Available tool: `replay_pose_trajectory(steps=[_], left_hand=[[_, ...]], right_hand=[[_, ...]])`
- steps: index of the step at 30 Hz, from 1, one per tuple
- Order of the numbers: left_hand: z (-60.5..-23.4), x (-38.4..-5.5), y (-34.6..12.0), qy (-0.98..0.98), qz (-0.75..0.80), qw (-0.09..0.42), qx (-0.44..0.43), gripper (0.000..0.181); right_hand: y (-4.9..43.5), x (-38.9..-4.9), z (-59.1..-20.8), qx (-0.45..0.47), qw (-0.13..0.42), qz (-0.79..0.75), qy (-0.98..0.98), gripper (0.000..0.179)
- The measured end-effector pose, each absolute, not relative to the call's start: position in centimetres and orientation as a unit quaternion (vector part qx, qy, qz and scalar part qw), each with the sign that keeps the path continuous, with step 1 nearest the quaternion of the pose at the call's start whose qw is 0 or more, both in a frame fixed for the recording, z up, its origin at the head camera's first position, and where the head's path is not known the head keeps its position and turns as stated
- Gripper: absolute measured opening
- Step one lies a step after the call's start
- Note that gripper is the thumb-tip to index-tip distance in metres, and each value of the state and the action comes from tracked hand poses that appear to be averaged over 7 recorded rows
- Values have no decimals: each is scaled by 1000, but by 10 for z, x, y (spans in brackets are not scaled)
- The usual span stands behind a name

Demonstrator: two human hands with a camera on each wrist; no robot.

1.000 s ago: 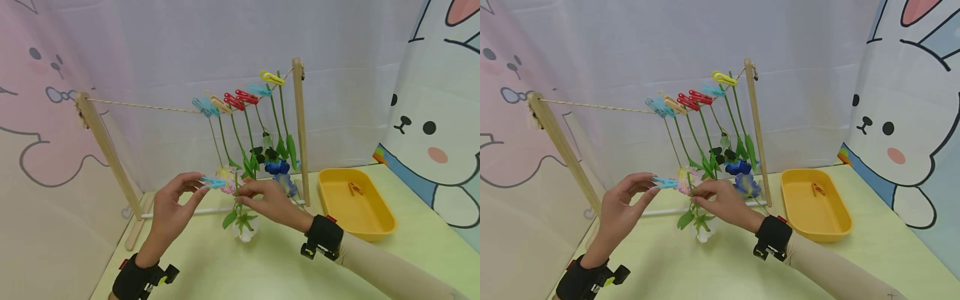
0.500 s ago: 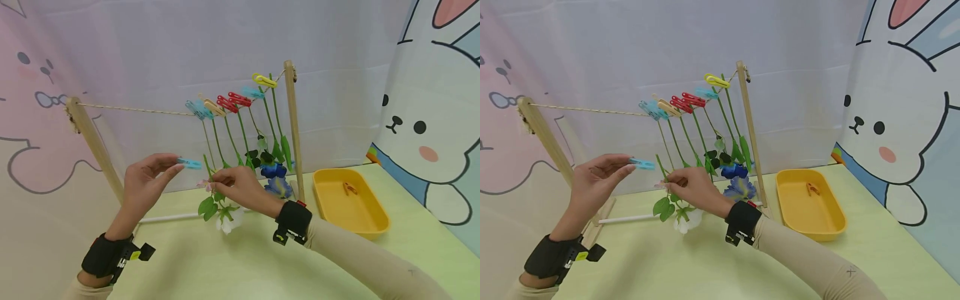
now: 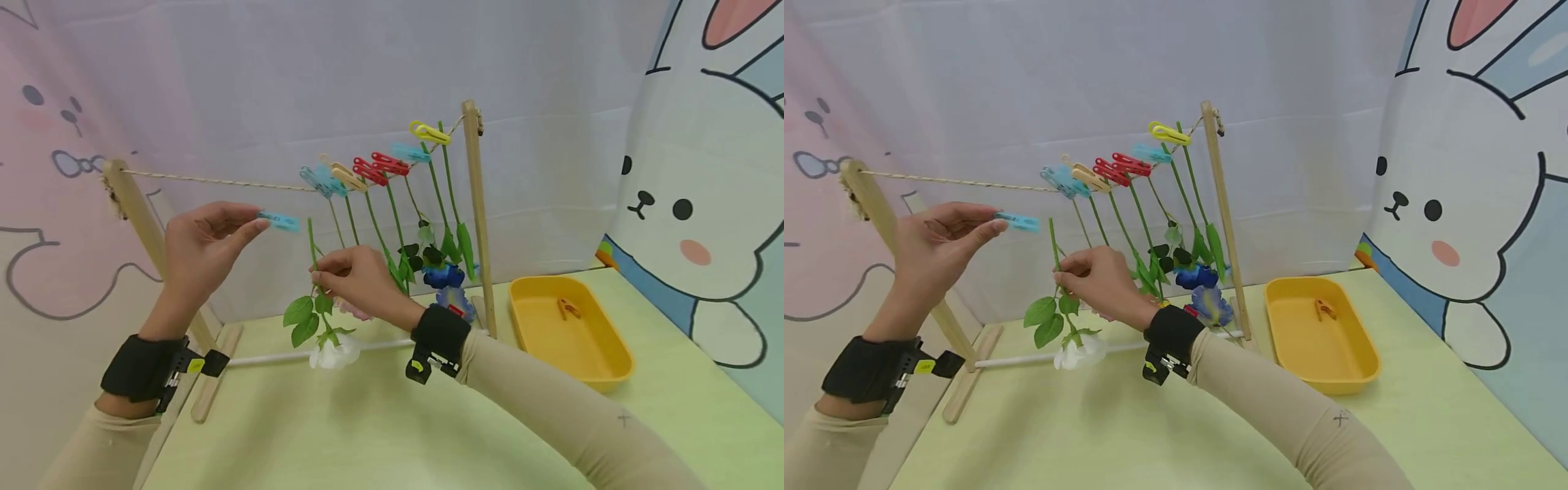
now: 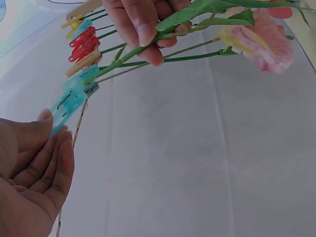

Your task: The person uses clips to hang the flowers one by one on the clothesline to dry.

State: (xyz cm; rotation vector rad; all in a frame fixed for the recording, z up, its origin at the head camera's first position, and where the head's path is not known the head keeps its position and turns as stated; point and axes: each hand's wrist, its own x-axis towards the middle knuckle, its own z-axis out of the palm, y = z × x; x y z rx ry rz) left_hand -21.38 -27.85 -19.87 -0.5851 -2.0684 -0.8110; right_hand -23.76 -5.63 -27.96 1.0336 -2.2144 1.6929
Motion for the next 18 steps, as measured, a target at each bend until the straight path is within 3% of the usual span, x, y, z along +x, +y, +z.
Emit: replay_pose_trajectory(steps=[12, 18], left_hand=[[-159, -224, -282, -841, -289, 403, -216, 19], [-149, -234, -279, -846, -276, 398, -225, 19]], right_hand=[[-71, -252, -257, 359, 188, 495, -769, 16], [-72, -258, -253, 342, 204, 482, -781, 15]])
